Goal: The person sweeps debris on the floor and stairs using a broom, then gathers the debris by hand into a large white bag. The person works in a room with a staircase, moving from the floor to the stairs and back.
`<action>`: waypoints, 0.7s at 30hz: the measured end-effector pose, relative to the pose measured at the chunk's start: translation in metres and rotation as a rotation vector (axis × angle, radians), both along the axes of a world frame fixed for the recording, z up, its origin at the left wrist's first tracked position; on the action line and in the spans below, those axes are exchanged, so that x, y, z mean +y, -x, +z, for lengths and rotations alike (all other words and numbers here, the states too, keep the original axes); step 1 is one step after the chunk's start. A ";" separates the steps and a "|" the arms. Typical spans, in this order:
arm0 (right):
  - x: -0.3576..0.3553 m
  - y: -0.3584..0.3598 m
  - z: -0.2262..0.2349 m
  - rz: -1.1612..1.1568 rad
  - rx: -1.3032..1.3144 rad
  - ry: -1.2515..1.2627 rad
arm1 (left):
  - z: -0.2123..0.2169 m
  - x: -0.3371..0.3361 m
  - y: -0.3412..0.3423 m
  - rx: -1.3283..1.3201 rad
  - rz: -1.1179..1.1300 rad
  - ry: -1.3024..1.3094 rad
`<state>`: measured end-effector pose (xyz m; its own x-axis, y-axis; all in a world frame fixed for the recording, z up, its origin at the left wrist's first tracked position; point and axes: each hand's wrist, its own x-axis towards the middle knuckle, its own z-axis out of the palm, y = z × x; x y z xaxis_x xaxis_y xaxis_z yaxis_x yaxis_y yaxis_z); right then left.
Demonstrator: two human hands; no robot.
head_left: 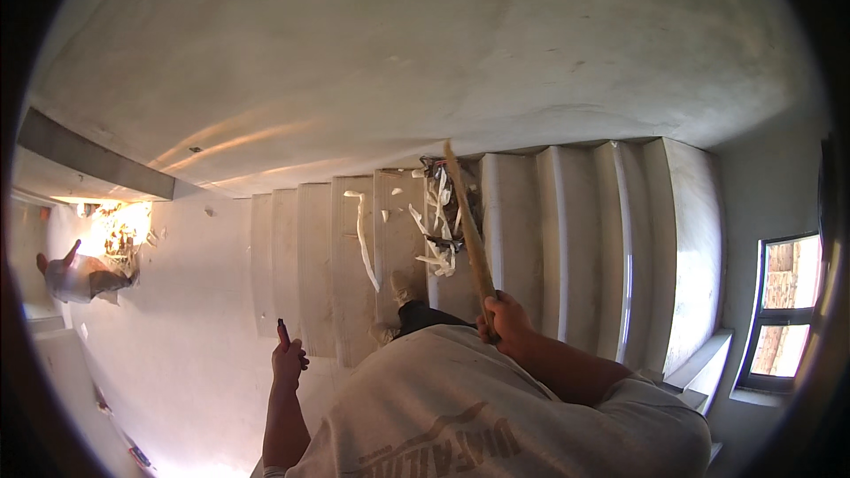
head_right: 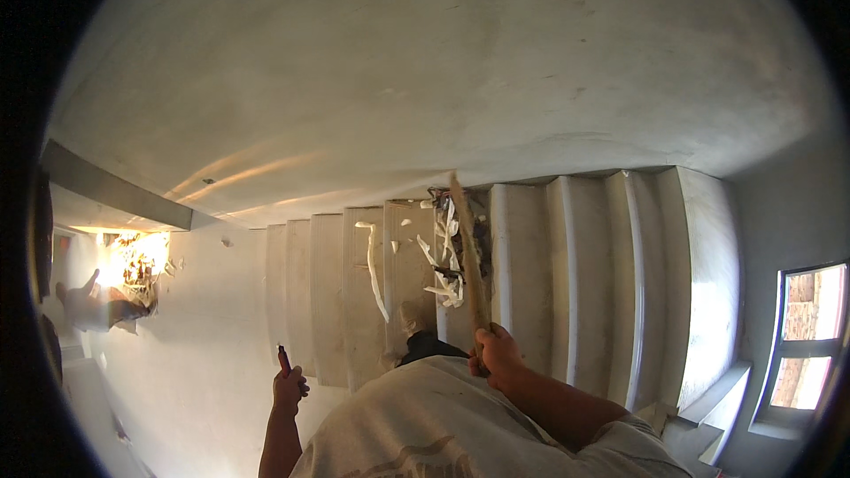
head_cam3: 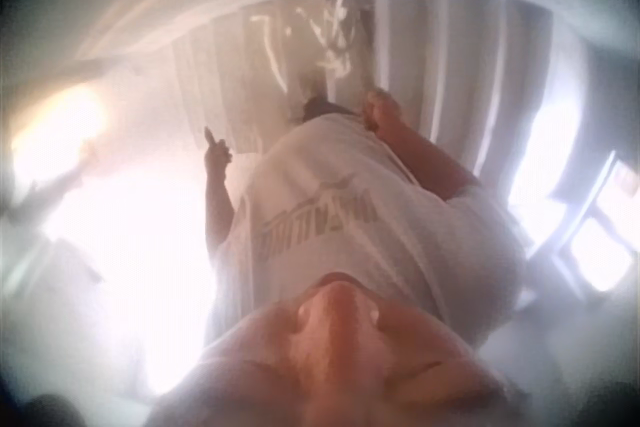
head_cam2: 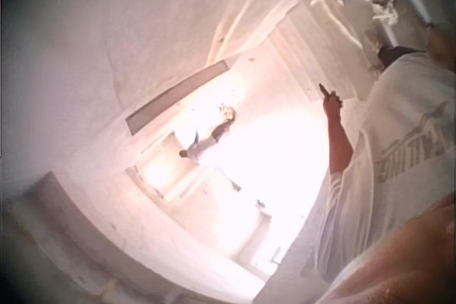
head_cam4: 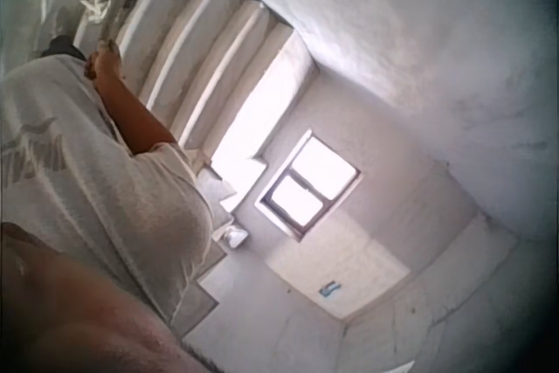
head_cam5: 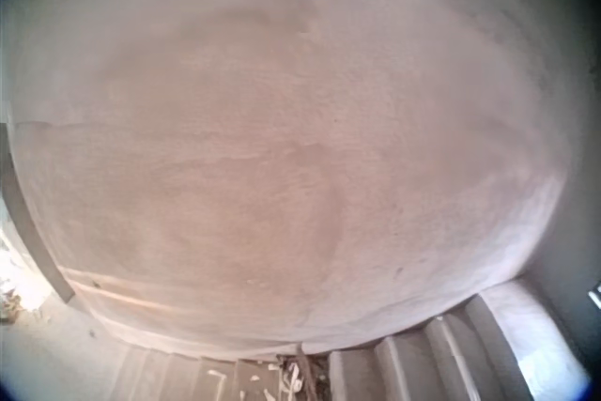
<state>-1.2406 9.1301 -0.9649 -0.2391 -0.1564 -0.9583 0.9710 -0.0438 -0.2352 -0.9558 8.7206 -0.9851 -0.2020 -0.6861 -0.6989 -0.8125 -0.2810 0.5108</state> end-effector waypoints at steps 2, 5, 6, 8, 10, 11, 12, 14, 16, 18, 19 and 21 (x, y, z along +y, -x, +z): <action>-0.004 0.000 -0.025 -0.055 -0.065 -0.047 | -0.001 0.008 -0.014 0.000 0.016 -0.009; 0.000 0.016 -0.102 -0.186 -0.172 -0.137 | -0.008 0.024 -0.064 -0.064 0.046 -0.033; -0.002 0.023 -0.142 -0.251 -0.185 -0.163 | -0.012 0.026 -0.080 -0.094 0.072 -0.054; -0.024 0.047 -0.184 -0.146 -0.145 -0.286 | -0.020 0.034 -0.115 -0.157 0.137 -0.093; -0.066 0.061 -0.200 0.012 -0.125 -0.116 | -0.026 0.051 -0.158 -0.238 0.188 -0.139; -0.090 0.066 -0.202 0.045 -0.119 -0.137 | -0.026 0.058 -0.176 -0.271 0.200 -0.155; -0.112 0.067 -0.202 0.078 -0.112 -0.158 | -0.024 0.064 -0.190 -0.302 0.213 -0.171; -0.147 0.060 -0.176 0.151 -0.097 -0.098 | -0.016 0.083 -0.204 -0.304 0.270 -0.166; -0.160 0.050 -0.157 0.209 -0.101 -0.019 | -0.013 0.094 -0.210 -0.260 0.326 -0.161; -0.165 0.030 -0.148 0.270 -0.131 0.088 | -0.018 0.097 -0.222 -0.194 0.356 -0.149; -0.162 0.025 -0.143 0.312 -0.164 0.106 | -0.020 0.097 -0.226 -0.161 0.368 -0.143; -0.155 0.014 -0.118 0.352 -0.167 0.128 | -0.016 0.097 -0.221 -0.134 0.375 -0.137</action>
